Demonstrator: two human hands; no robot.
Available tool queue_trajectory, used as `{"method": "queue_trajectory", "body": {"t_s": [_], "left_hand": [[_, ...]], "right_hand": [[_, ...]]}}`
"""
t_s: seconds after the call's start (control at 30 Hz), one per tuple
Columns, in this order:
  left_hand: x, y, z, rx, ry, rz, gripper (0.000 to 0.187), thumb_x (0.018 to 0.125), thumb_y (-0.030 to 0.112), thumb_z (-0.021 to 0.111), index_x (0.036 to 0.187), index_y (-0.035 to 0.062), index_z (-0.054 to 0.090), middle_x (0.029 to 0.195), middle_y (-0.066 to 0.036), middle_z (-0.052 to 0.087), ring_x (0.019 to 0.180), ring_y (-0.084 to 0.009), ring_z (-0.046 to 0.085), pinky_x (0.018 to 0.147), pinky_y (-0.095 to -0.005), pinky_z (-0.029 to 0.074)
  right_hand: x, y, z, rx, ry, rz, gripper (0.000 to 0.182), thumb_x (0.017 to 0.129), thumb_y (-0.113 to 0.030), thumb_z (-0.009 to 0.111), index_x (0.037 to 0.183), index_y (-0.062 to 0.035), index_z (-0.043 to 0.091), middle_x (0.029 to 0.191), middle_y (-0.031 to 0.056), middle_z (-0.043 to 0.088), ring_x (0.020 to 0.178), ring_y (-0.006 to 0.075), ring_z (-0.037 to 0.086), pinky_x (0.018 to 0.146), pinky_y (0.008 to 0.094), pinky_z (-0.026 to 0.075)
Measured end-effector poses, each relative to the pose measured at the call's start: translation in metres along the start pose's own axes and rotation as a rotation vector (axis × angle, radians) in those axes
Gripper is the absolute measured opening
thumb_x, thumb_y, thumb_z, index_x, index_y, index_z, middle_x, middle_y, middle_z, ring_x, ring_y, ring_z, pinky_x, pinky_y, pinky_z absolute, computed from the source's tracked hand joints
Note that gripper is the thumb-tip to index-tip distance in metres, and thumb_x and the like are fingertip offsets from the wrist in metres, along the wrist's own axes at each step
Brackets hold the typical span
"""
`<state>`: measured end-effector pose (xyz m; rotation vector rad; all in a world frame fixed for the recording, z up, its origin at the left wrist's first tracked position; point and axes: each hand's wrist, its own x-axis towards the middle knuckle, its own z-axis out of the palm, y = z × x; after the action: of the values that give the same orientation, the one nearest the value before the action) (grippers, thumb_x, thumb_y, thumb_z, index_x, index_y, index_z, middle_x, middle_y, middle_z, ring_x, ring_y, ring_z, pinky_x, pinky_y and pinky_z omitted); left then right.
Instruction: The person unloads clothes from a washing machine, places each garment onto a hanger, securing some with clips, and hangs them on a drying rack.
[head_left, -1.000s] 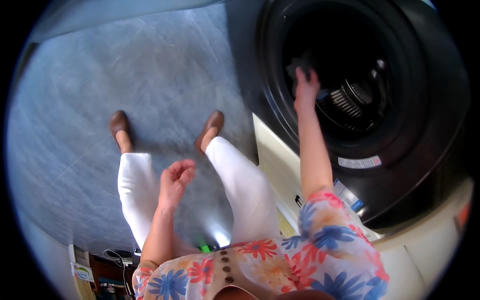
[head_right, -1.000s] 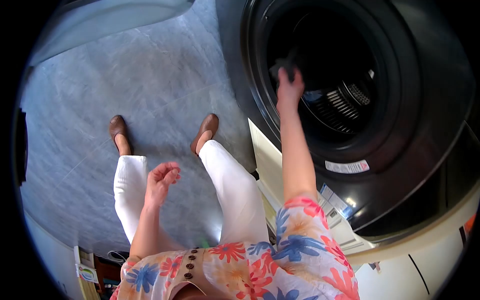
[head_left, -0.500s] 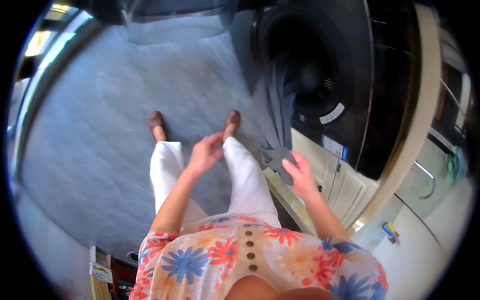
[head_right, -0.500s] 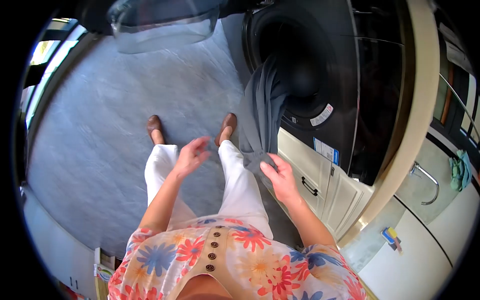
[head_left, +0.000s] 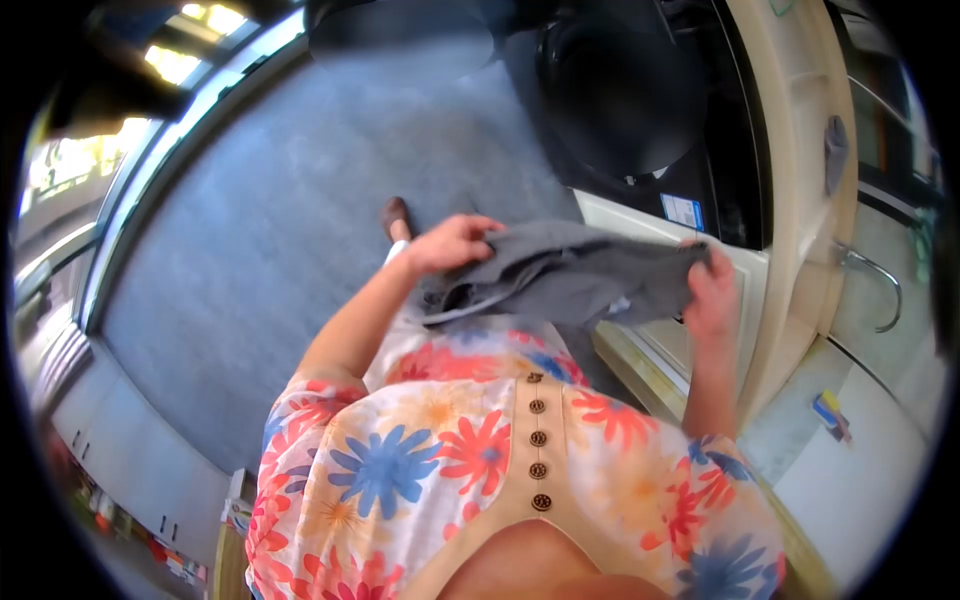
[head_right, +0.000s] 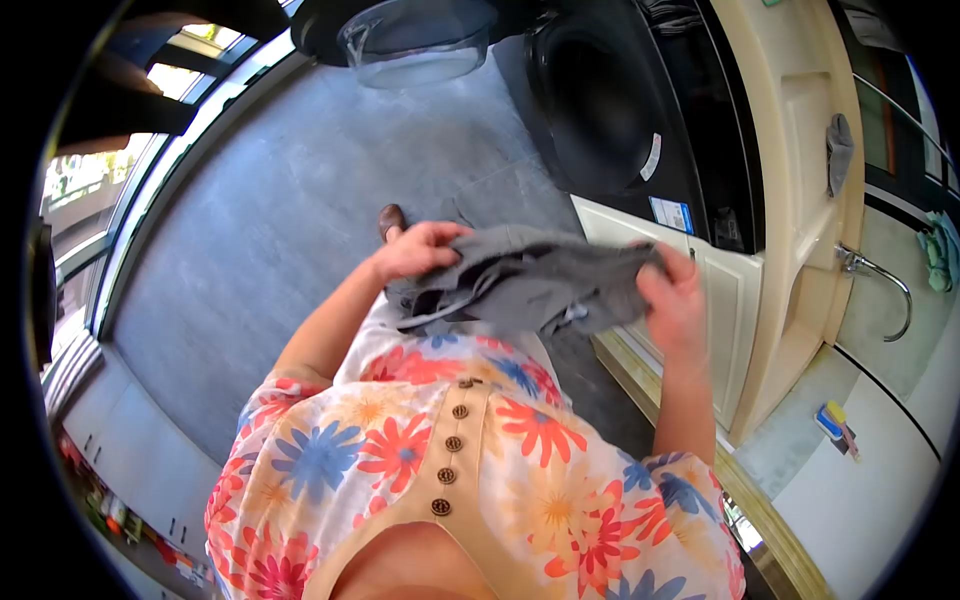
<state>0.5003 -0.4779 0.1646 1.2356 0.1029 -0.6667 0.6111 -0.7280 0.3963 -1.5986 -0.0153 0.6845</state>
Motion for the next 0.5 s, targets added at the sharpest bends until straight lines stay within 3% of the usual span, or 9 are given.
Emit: {"method": "queue_trajectory", "body": {"t_s": [0.03,0.1,0.13,0.23,0.27,0.3,0.37,0.47,0.5], "left_hand": [[-0.017,0.002,-0.002,-0.224,0.014,-0.044,0.034,0.075,0.008,0.051,0.108,-0.0008,0.053,0.098,-0.008,0.06,0.088,-0.013,0.056,0.081,-0.0265,0.043],[-0.045,0.011,-0.003,-0.532,0.142,-0.18,0.031,0.08,0.011,0.048,0.108,-0.0015,0.054,0.097,-0.007,0.059,0.088,-0.0105,0.055,0.08,-0.0256,0.043],[-0.06,0.025,0.006,-0.502,0.23,-0.177,0.039,0.082,0.021,0.051,0.112,-0.0026,0.05,0.098,-0.008,0.059,0.09,-0.0128,0.055,0.081,-0.0268,0.043],[-0.089,0.042,0.043,-0.084,0.231,0.015,0.055,0.079,0.036,0.055,0.118,-0.0023,0.045,0.099,-0.007,0.059,0.09,-0.0167,0.055,0.082,-0.0296,0.043],[-0.091,0.049,0.063,0.346,0.228,0.047,0.074,0.071,0.05,0.058,0.122,-0.0006,0.041,0.098,-0.014,0.06,0.089,-0.0256,0.057,0.08,-0.0317,0.043],[-0.096,0.057,0.085,0.848,0.233,-0.134,0.078,0.063,0.055,0.061,0.118,0.0015,0.046,0.089,-0.021,0.06,0.083,-0.0312,0.058,0.074,-0.0339,0.045],[-0.085,0.058,0.122,1.004,0.234,-0.323,0.074,0.057,0.052,0.064,0.11,0.0033,0.052,0.079,-0.022,0.059,0.076,-0.0351,0.058,0.069,-0.0369,0.046],[-0.095,0.059,0.13,0.944,0.554,-0.228,0.068,0.055,0.05,0.064,0.103,0.0038,0.055,0.073,-0.017,0.06,0.07,-0.0342,0.059,0.065,-0.0389,0.046],[-0.098,0.065,0.13,0.955,0.564,-0.209,0.072,0.054,0.052,0.065,0.109,0.0064,0.052,0.078,-0.015,0.061,0.073,-0.0333,0.059,0.067,-0.0396,0.045]], "right_hand": [[0.003,0.005,-0.008,-0.008,0.035,-0.019,0.026,0.083,-0.006,0.05,0.107,0.0025,0.052,0.095,0.0065,0.059,0.087,0.0119,0.054,0.08,0.026,0.042],[0.018,0.004,-0.01,0.126,-0.145,-0.037,0.026,0.087,-0.005,0.042,0.111,0.0012,0.05,0.101,0.0086,0.057,0.092,0.0142,0.054,0.085,0.0286,0.04],[0.024,0.015,-0.017,0.293,-0.23,-0.034,0.024,0.088,-0.006,0.04,0.11,0.0017,0.05,0.104,0.0096,0.057,0.094,0.0159,0.053,0.086,0.0289,0.04],[0.033,0.021,-0.016,0.326,-0.191,0.071,0.022,0.088,-0.007,0.041,0.106,0.0028,0.05,0.101,0.0087,0.058,0.092,0.0158,0.054,0.083,0.0274,0.041],[0.032,0.024,-0.016,0.405,-0.195,0.126,0.02,0.087,-0.006,0.042,0.102,0.0027,0.051,0.097,0.0075,0.058,0.089,0.0146,0.055,0.08,0.0259,0.042],[0.032,0.028,-0.016,0.46,-0.174,0.177,0.018,0.086,-0.008,0.045,0.098,0.0014,0.053,0.092,0.0064,0.059,0.084,0.0132,0.056,0.076,0.0259,0.044],[0.02,0.02,-0.005,0.409,-0.096,0.171,0.016,0.084,-0.012,0.049,0.092,0.0003,0.056,0.086,0.0054,0.06,0.079,0.0126,0.057,0.073,0.0264,0.045],[0.016,0.005,-0.013,0.34,-0.158,0.121,0.016,0.083,-0.017,0.054,0.084,-0.0017,0.058,0.08,0.0048,0.061,0.073,0.0126,0.058,0.068,0.0264,0.047],[0.013,-0.003,-0.014,0.38,-0.222,0.131,0.016,0.083,-0.018,0.055,0.083,-0.0022,0.059,0.08,0.0046,0.061,0.071,0.0126,0.058,0.066,0.026,0.047]]}}
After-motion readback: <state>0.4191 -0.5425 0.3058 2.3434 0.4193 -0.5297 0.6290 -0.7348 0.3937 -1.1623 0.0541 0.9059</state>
